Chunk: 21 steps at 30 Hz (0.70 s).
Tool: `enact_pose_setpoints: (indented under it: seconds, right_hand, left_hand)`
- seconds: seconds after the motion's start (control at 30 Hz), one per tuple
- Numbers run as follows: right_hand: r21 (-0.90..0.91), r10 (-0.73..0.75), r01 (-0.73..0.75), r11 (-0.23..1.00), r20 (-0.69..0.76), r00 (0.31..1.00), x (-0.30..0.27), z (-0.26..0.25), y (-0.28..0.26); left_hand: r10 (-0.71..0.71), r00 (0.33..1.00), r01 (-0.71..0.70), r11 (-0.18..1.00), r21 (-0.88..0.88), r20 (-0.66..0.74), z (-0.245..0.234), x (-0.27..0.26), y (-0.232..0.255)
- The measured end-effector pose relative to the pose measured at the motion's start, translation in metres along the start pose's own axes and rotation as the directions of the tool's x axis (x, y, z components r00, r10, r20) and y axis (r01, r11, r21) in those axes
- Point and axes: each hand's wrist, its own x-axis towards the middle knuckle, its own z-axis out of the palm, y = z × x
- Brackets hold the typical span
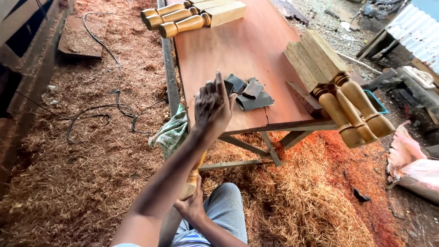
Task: Sanding turned wooden furniture legs using sandpaper to smooth the surface.
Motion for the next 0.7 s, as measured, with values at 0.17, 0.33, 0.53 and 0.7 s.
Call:
enact_pose_setpoints:
  seconds: [0.17,0.33,0.53,0.7]
  right_hand:
    - [-0.064,0.044,-0.044,0.997,-0.014,0.999,0.000,-0.003,-0.002]
    - [0.024,0.106,-0.107,0.994,0.042,0.993,0.000,-0.005,-0.023]
    - [-0.230,0.202,-0.194,0.954,0.013,0.979,-0.002,-0.009,-0.047]
    - [-0.119,0.098,-0.099,0.988,-0.011,0.995,-0.001,-0.004,-0.045]
  left_hand:
    - [0.015,1.000,-0.015,0.999,0.037,0.003,-0.009,0.006,0.004]
    - [-0.068,0.963,0.079,0.996,-0.033,0.259,-0.027,0.022,0.003]
    - [-0.120,0.819,0.197,0.977,-0.079,0.561,-0.056,0.030,0.009]
    - [-0.110,0.873,0.240,0.945,-0.222,0.476,-0.053,0.030,-0.003]
